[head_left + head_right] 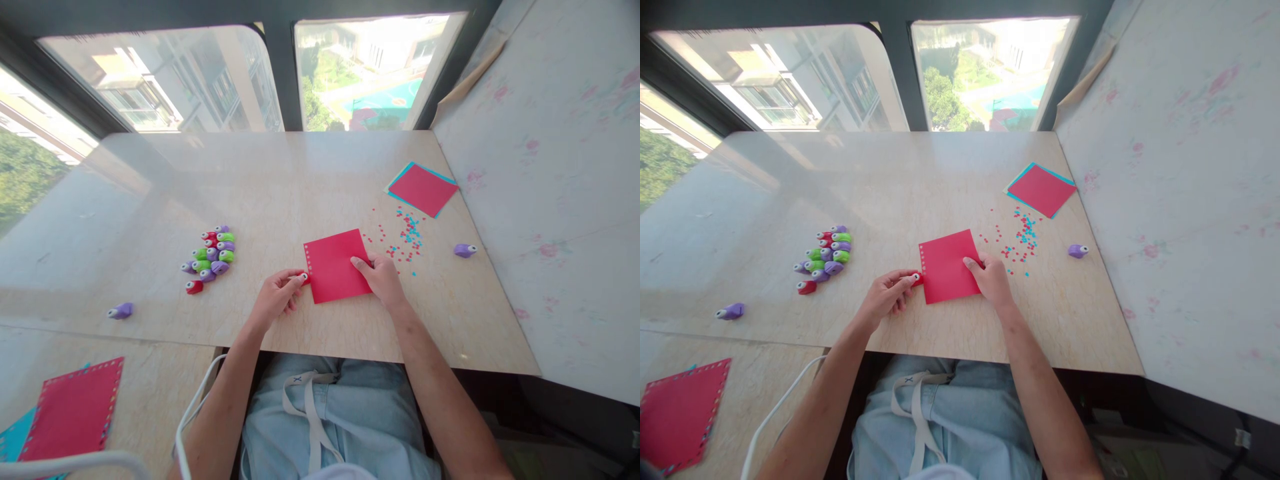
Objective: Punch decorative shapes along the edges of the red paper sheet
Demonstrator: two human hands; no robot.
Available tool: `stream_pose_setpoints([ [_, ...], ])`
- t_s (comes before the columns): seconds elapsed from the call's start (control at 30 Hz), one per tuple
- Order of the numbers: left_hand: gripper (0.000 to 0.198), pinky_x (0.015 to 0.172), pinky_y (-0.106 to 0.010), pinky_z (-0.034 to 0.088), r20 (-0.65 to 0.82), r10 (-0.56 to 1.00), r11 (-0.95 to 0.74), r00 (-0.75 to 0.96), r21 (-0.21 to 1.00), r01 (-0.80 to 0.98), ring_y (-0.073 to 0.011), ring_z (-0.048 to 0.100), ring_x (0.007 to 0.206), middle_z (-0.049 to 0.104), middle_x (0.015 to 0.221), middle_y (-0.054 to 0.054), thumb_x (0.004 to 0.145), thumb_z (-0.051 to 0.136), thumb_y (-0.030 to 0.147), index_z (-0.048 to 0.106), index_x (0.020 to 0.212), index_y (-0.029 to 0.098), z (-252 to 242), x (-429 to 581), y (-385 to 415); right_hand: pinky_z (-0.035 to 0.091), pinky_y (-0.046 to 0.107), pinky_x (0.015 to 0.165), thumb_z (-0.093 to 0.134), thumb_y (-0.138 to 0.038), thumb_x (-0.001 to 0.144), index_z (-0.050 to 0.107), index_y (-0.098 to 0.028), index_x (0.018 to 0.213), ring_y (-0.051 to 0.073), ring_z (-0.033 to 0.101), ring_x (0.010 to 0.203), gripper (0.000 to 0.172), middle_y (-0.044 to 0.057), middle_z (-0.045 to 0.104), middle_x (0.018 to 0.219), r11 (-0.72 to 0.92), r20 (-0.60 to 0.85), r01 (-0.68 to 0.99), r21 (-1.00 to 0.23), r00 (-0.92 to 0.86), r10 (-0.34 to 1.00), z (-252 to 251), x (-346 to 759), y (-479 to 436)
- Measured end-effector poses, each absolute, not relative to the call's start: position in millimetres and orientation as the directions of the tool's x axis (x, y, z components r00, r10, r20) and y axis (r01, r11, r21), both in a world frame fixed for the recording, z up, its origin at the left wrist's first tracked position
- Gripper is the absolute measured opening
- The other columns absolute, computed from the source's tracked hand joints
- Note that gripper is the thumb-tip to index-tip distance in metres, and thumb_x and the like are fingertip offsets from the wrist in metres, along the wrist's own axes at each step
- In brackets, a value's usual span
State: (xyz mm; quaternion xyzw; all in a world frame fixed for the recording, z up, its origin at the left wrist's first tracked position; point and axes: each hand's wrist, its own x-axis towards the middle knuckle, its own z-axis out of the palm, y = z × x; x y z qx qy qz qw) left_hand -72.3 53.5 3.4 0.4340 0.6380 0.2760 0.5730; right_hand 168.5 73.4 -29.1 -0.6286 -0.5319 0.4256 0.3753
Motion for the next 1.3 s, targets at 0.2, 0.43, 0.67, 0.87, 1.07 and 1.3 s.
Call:
stream_pose_setpoints([
  [0.2, 0.04, 0.033, -0.016, 0.034, -0.494, 0.869, 0.474, 0.028, 0.847, 0.242, -0.0072, 0.049, 0.038, 0.058, 0.063, 0.001, 0.08, 0.063, 0.044, 0.069, 0.107, 0.014, 4, -72, 54, 0.045, 0.028, 0.06, 0.056, -0.046, 0.086, 0.071, -0.016, 0.088, 0.019, 0.062, 0.069, 0.033, 0.007, 0.072, 0.081, -0.125, -0.105, 0.422, -0.898, 0.071, 0.992, -27, 165, 74],
  [0.43, 0.044, 0.032, -0.016, 0.034, -0.491, 0.87, 0.47, 0.036, 0.85, 0.238, -0.0074, 0.05, 0.039, 0.059, 0.064, 0.001, 0.079, 0.065, 0.047, 0.067, 0.108, 0.014, 1, -73, 54, 0.044, 0.028, 0.06, 0.056, -0.046, 0.086, 0.071, -0.016, 0.091, 0.02, 0.063, 0.07, 0.034, 0.008, 0.073, 0.082, -0.117, -0.091, 0.454, -0.883, 0.078, 0.993, -28, 160, 75],
  [0.67, 0.048, 0.033, -0.016, 0.037, -0.493, 0.869, 0.472, 0.042, 0.851, 0.228, -0.0092, 0.054, 0.041, 0.06, 0.064, 0.001, 0.078, 0.067, 0.05, 0.064, 0.111, 0.015, -2, -74, 54, 0.045, 0.028, 0.06, 0.055, -0.044, 0.087, 0.072, -0.016, 0.093, 0.021, 0.065, 0.072, 0.034, 0.009, 0.074, 0.086, -0.114, -0.101, 0.46, -0.88, 0.052, 0.994, -27, 157, 75],
  [0.87, 0.047, 0.033, -0.016, 0.038, -0.493, 0.868, 0.472, 0.055, 0.855, 0.216, -0.0096, 0.056, 0.041, 0.06, 0.064, 0.002, 0.077, 0.068, 0.05, 0.061, 0.109, 0.016, -2, -74, 56, 0.046, 0.028, 0.062, 0.056, -0.043, 0.087, 0.073, -0.016, 0.098, 0.021, 0.066, 0.073, 0.034, 0.009, 0.075, 0.087, -0.109, -0.096, 0.477, -0.872, 0.051, 0.994, -29, 156, 77],
  [1.07, 0.049, 0.031, -0.016, 0.037, -0.517, 0.856, 0.507, 0.002, 0.841, 0.187, -0.011, 0.056, 0.04, 0.061, 0.063, 0.002, 0.072, 0.074, 0.052, 0.05, 0.098, 0.018, -6, -74, 58, 0.044, 0.028, 0.061, 0.055, -0.045, 0.087, 0.073, -0.015, 0.095, 0.02, 0.064, 0.07, 0.036, 0.009, 0.074, 0.084, -0.091, -0.074, 0.513, -0.853, 0.055, 0.996, -32, 155, 79],
  [1.3, 0.047, 0.031, -0.016, 0.036, -0.506, 0.862, 0.498, 0.001, 0.848, 0.182, -0.0098, 0.056, 0.039, 0.06, 0.063, 0.003, 0.072, 0.074, 0.053, 0.049, 0.092, 0.019, -8, -73, 58, 0.043, 0.027, 0.061, 0.054, -0.045, 0.087, 0.073, -0.015, 0.094, 0.019, 0.062, 0.068, 0.036, 0.008, 0.073, 0.081, -0.091, -0.081, 0.504, -0.859, 0.043, 0.996, -30, 155, 79],
])
